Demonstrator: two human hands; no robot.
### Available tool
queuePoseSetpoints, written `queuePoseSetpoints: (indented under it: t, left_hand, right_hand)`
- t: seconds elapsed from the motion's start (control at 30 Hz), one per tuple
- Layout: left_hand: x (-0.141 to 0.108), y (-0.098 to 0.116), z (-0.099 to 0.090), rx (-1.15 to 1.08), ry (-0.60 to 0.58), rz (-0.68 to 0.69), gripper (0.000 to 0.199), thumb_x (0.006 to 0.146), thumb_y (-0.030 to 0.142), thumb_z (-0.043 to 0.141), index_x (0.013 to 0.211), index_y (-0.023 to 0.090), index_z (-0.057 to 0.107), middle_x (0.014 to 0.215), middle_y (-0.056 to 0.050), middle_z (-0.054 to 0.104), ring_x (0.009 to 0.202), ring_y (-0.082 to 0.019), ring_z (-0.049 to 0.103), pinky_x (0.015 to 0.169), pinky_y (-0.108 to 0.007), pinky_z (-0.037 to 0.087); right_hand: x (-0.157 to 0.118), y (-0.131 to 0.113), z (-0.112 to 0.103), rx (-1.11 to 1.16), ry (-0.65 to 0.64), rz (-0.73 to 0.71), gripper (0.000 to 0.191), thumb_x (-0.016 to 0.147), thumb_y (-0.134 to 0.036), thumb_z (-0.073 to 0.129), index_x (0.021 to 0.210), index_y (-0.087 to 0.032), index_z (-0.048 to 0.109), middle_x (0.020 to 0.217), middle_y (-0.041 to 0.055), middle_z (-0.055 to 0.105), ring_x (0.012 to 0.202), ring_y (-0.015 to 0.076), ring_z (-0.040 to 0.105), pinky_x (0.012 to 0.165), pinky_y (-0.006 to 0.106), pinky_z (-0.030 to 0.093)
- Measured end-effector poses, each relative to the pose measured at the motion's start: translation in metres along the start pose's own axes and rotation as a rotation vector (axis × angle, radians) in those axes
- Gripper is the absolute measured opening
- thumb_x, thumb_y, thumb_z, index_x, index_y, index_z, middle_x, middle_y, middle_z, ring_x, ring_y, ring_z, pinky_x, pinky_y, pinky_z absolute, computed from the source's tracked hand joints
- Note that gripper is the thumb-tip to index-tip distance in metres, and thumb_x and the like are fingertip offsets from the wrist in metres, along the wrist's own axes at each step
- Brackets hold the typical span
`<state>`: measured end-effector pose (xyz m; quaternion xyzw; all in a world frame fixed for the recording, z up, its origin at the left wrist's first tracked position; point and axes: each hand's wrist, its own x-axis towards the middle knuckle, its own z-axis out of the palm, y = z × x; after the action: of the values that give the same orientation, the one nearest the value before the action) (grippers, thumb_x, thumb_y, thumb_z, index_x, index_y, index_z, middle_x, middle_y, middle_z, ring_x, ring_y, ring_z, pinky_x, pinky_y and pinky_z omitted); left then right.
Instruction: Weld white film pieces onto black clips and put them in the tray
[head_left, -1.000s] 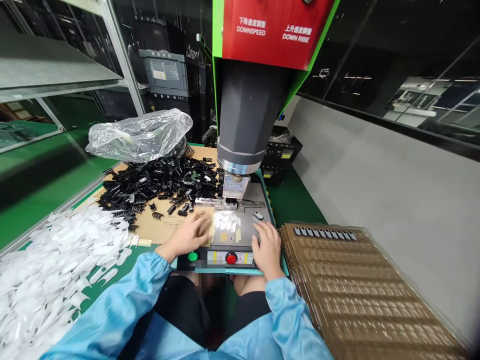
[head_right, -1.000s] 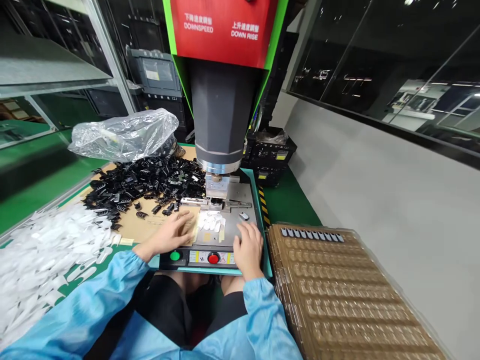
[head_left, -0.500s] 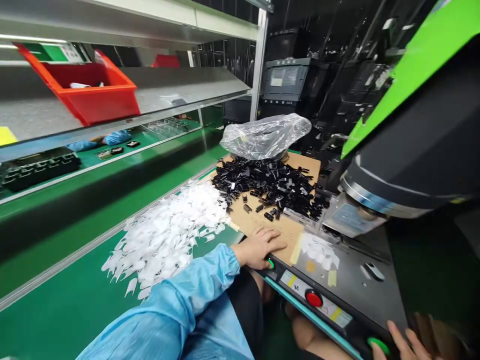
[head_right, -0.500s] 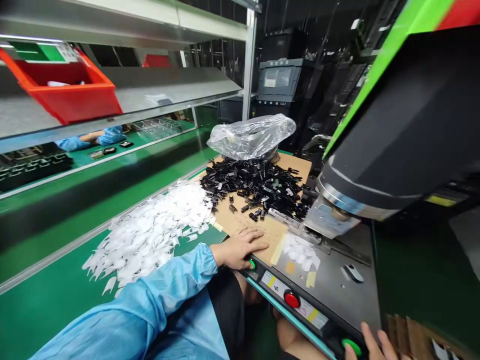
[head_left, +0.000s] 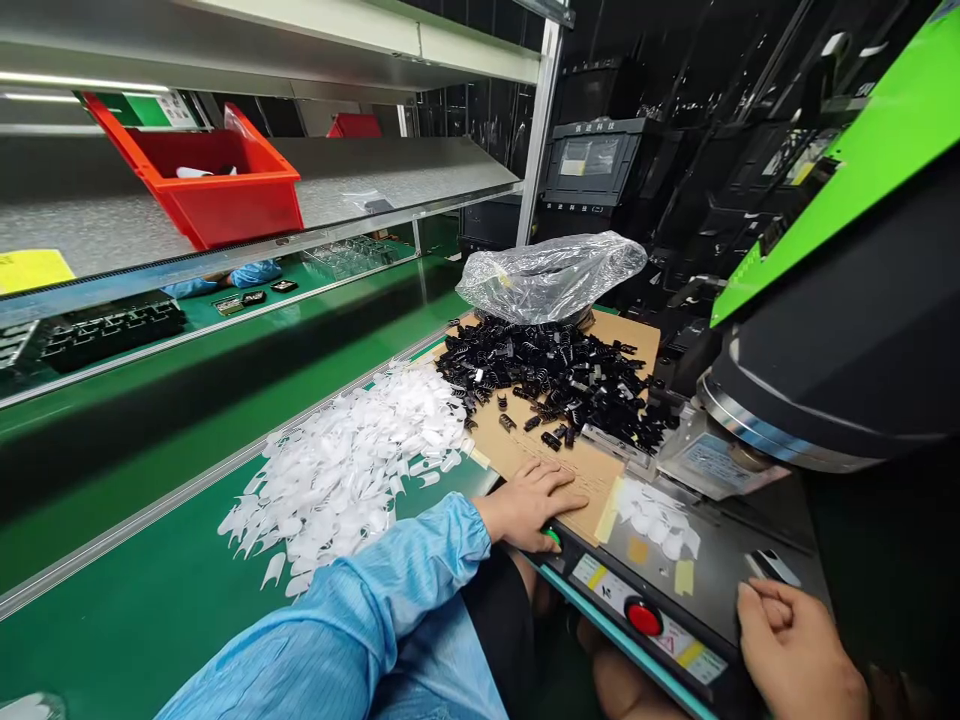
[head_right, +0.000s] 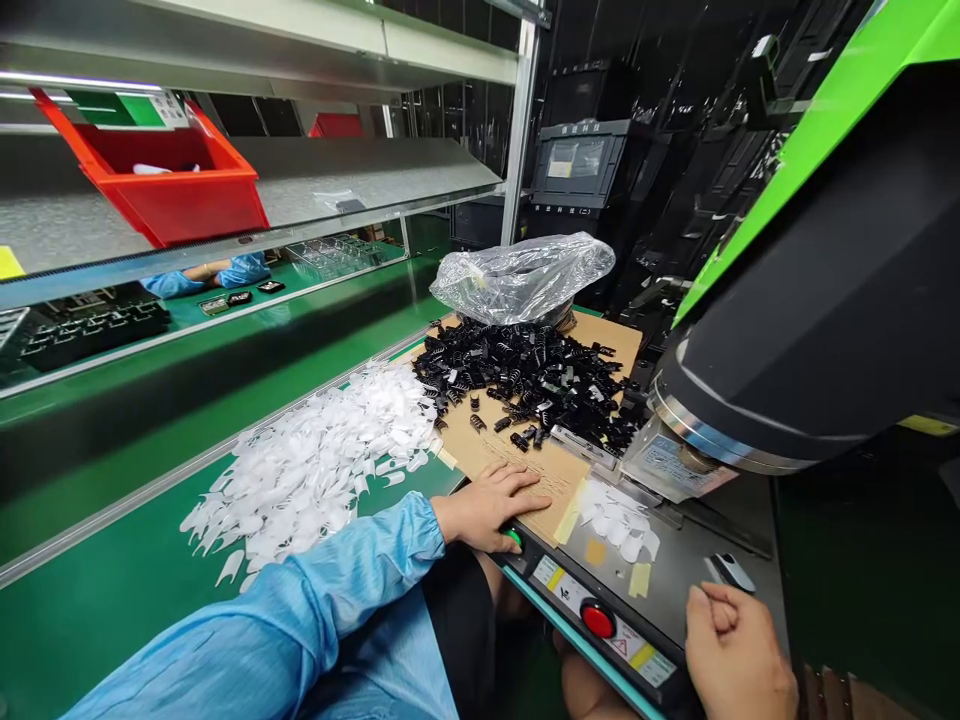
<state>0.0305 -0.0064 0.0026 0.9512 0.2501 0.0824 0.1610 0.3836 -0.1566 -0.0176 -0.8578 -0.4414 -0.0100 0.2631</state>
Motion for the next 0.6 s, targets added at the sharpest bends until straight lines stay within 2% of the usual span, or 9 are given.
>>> queuePoseSetpoints:
  t: [0.07, 0.13, 0.27, 0.37, 0.53, 0.6]
  left_hand:
    - [0.000, 0.000, 0.001, -0.006, 0.006, 0.001, 0.097, 0.085, 0.055, 0.080, 0.167, 0.025, 0.039, 0.175, -0.018, 0.029, 0.164, -0.041, 0.022, 0.133, -0.062, 0.013]
    - [0.000, 0.000, 0.001, -0.013, 0.005, 0.001, 0.096, 0.085, 0.056, 0.079, 0.167, 0.026, 0.038, 0.176, -0.018, 0.029, 0.164, -0.041, 0.022, 0.133, -0.062, 0.013]
    - [0.000, 0.000, 0.001, -0.026, 0.001, -0.002, 0.096, 0.085, 0.054, 0.080, 0.167, 0.026, 0.039, 0.176, -0.018, 0.029, 0.164, -0.041, 0.022, 0.133, -0.062, 0.013]
    - [0.000, 0.002, 0.001, -0.043, 0.005, -0.013, 0.096, 0.084, 0.054, 0.080, 0.166, 0.025, 0.040, 0.176, -0.018, 0.028, 0.163, -0.041, 0.023, 0.133, -0.063, 0.012]
    - [0.001, 0.004, 0.001, -0.076, 0.010, -0.044, 0.097, 0.082, 0.060, 0.082, 0.165, 0.026, 0.043, 0.174, -0.019, 0.031, 0.163, -0.042, 0.024, 0.133, -0.065, 0.014]
    - [0.003, 0.006, 0.000, -0.106, 0.034, -0.051, 0.094, 0.081, 0.062, 0.082, 0.161, 0.025, 0.048, 0.171, -0.019, 0.036, 0.160, -0.043, 0.030, 0.131, -0.066, 0.019]
  right_hand:
    - [0.011, -0.012, 0.002, 0.034, -0.085, 0.110, 0.031, 0.088, -0.054, 0.052, 0.108, -0.038, 0.068, 0.093, 0.0169, 0.075, 0.070, 0.0362, 0.067, 0.065, 0.051, 0.052]
    - [0.015, -0.018, 0.004, 0.015, -0.119, 0.156, 0.033, 0.087, -0.053, 0.053, 0.110, -0.038, 0.070, 0.095, 0.0199, 0.075, 0.072, 0.0383, 0.066, 0.066, 0.053, 0.050]
    - [0.009, -0.019, 0.005, -0.045, -0.127, 0.089, 0.045, 0.087, -0.051, 0.050, 0.119, -0.030, 0.073, 0.095, 0.0204, 0.074, 0.086, 0.0430, 0.070, 0.069, 0.054, 0.049]
    - [0.006, -0.014, 0.007, -0.075, -0.137, 0.058, 0.047, 0.088, -0.051, 0.050, 0.120, -0.027, 0.073, 0.092, 0.0192, 0.073, 0.086, 0.0432, 0.070, 0.066, 0.051, 0.049]
    - [0.011, -0.002, 0.016, -0.084, -0.099, -0.003, 0.041, 0.090, -0.050, 0.051, 0.117, -0.028, 0.072, 0.090, 0.0153, 0.073, 0.081, 0.0381, 0.069, 0.059, 0.043, 0.043]
    - [0.011, -0.001, 0.018, -0.046, -0.072, -0.008, 0.037, 0.088, -0.048, 0.054, 0.113, -0.028, 0.072, 0.087, 0.0121, 0.073, 0.075, 0.0334, 0.067, 0.059, 0.039, 0.040]
